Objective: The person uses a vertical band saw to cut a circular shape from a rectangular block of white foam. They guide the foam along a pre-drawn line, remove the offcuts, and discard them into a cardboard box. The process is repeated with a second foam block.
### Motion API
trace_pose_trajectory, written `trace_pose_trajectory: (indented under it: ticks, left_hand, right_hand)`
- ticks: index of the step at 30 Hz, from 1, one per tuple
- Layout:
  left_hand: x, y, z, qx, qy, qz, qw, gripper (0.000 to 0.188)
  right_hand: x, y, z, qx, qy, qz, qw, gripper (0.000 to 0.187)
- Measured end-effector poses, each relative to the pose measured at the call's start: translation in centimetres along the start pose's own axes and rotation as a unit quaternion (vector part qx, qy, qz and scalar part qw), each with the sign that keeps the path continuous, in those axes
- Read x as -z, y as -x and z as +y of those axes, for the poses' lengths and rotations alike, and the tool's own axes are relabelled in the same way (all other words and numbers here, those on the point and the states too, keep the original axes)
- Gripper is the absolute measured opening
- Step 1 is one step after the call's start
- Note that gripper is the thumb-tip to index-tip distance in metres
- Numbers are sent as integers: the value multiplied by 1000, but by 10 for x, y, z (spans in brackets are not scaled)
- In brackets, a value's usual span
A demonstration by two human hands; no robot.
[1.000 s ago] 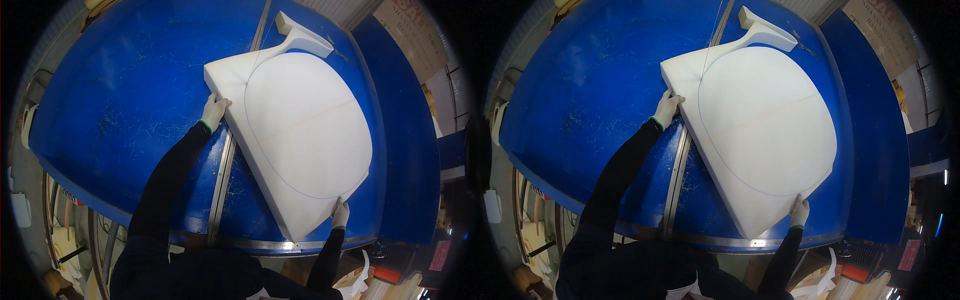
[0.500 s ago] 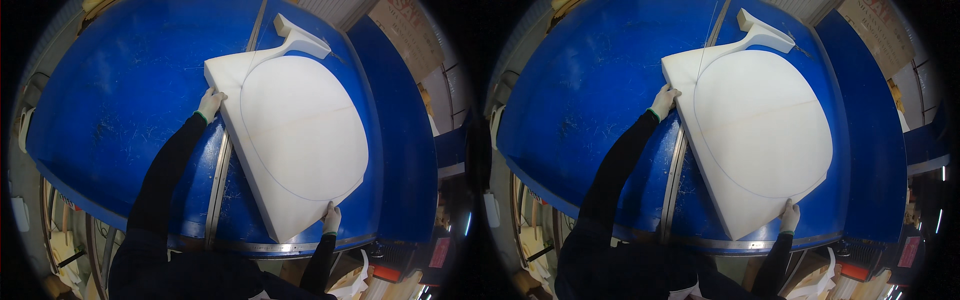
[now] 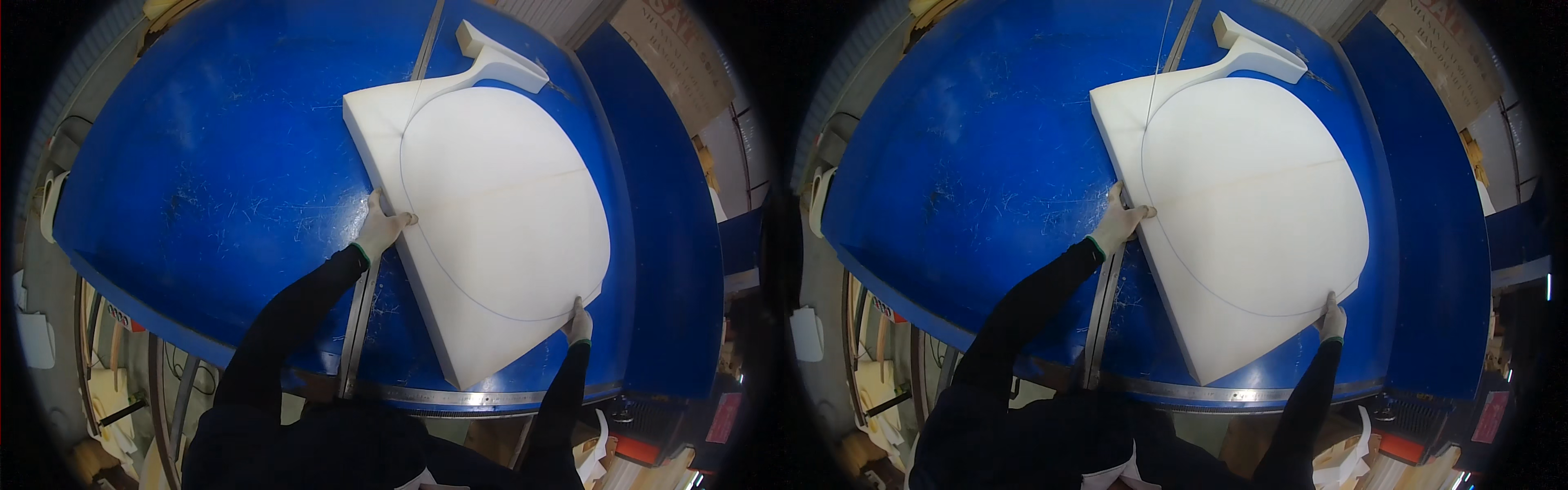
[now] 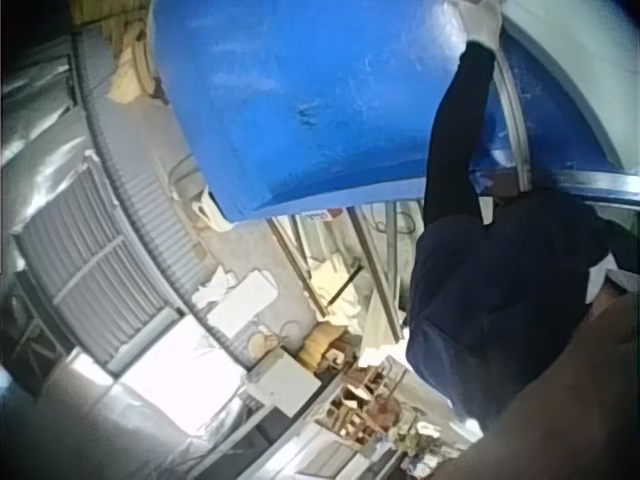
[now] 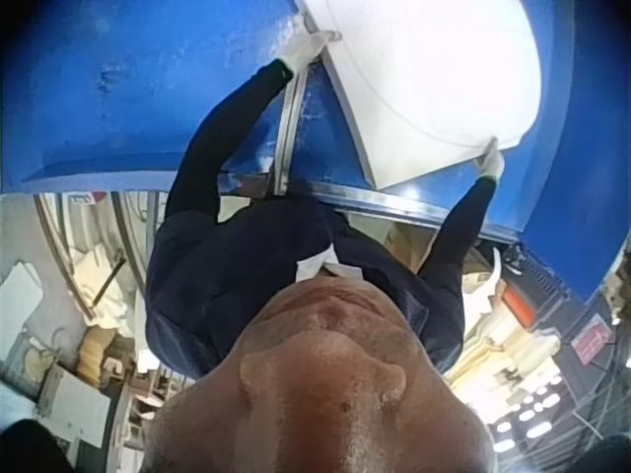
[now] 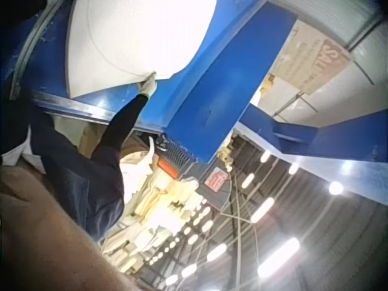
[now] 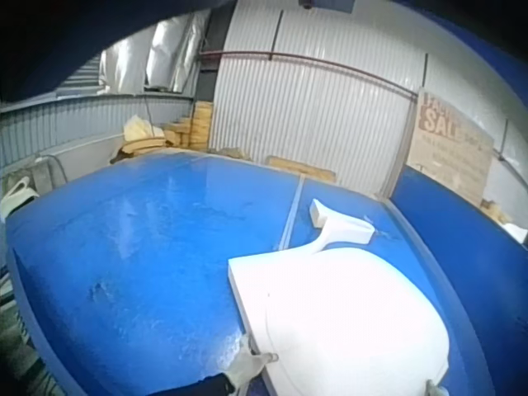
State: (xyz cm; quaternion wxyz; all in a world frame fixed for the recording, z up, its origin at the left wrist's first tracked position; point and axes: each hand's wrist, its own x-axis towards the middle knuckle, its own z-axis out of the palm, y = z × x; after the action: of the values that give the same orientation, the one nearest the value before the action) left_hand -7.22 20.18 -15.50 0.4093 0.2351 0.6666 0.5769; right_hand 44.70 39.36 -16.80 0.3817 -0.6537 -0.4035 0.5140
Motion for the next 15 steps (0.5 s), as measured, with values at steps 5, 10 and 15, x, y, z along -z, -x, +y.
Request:
trace_pose_trajectory:
  ticks: [5,10,15]
  left_hand:
    - [-5,3,12,22,-7,10,1000,104]
    - [-4,-4,4,-14,22,4,1000,104]
    - [-2,-5,12,-8,30,-5,1000,105]
  right_hand:
    - [8,-13,1,-4,62,3,998,37]
    - [10,-12,0,-8,57,-2,998,37]
    - [8,-10,3,-2,50,7,999,35]
